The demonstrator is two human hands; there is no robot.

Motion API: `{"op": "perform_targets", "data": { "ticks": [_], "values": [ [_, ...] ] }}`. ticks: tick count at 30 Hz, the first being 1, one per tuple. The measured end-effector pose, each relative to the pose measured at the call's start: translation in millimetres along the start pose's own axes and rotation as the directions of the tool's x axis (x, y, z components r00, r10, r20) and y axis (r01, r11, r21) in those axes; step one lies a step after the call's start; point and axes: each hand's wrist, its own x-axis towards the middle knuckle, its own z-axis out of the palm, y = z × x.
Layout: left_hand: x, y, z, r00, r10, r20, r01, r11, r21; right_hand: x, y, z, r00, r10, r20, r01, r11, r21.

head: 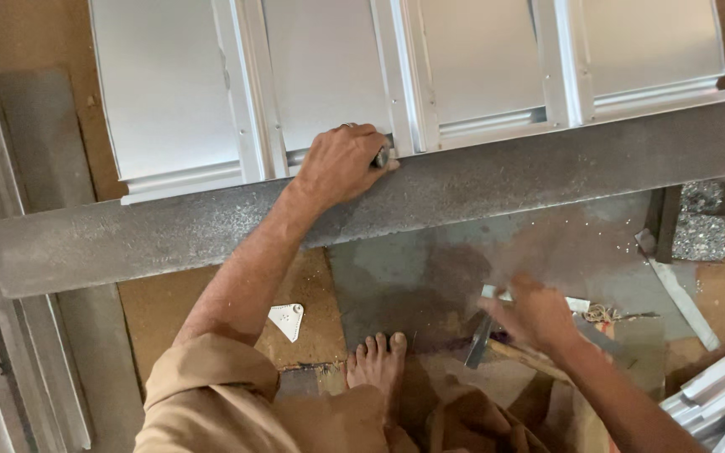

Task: The person kneels on the workshop floor and fastens aluminum strips onto large metal panels. They hold a punch against rivets along the strip and strike it with a hammer, working along the panel edges and repositioning the panel between fastening runs.

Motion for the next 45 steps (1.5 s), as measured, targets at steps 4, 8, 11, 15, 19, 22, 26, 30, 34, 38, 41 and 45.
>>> {"op": "perform_targets", "data": {
  "ticks": [4, 8, 11, 15, 19, 22, 26, 30, 34, 38, 41, 45],
  "values": [
    [28, 1, -7, 0.888, -0.387, 0.25, 0.456, 0.817, -0.352, -38, 74, 61, 0.898, -0.123, 0.423, 0.261, 0.922, -0.286],
    [43, 19, 20, 0.926, -0.303, -0.225, 0.011, 0.617, -0.787, -51, 86, 41, 0.911, -0.136, 0.389, 0.216, 0.961, -0.17],
    [40, 27, 38, 0.95, -0.105, -0.295, -0.134, 0.715, -0.686, -49, 52, -28, 0.947, -0.148, 0.286, 0.189, 0.974, -0.122],
    [34, 33, 45, 0.97, -0.114, -0.213, 0.003, 0.888, -0.46, -66, -9, -130, 0.959, -0.205, -0.194, 0.21, 0.978, 0.009],
    [33, 35, 43, 0.967, -0.08, -0.243, -0.024, 0.917, -0.399, -80, -57, -190, 0.576, -0.307, -0.757, 0.57, 0.815, 0.103],
    [32, 36, 45, 0.962, 0.028, -0.272, -0.127, 0.926, -0.355, -58, -87, -198, 0.482, -0.281, -0.83, 0.669, 0.729, 0.142],
    [32, 36, 48, 0.976, 0.018, -0.215, -0.068, 0.972, -0.225, -26, -102, -198, 0.812, -0.262, -0.522, 0.31, 0.951, 0.004],
    [34, 36, 48, 0.986, -0.023, -0.164, -0.019, 0.968, -0.251, -23, -101, -199, 0.79, -0.226, -0.57, 0.351, 0.929, 0.117],
    [33, 37, 48, 0.993, -0.059, -0.102, 0.034, 0.973, -0.227, -30, -100, -199, 0.791, -0.241, -0.563, 0.361, 0.926, 0.11],
    [30, 37, 50, 0.991, -0.082, -0.104, 0.054, 0.967, -0.247, -27, -101, -195, 0.741, -0.231, -0.63, 0.416, 0.895, 0.162],
    [30, 37, 51, 0.987, -0.032, -0.156, -0.005, 0.974, -0.228, -25, -103, -193, 0.796, -0.278, -0.538, 0.361, 0.931, 0.053],
    [30, 38, 50, 0.986, -0.102, -0.133, 0.061, 0.958, -0.28, -27, -108, -195, 0.834, -0.162, -0.528, 0.288, 0.943, 0.165]
  ]
}}
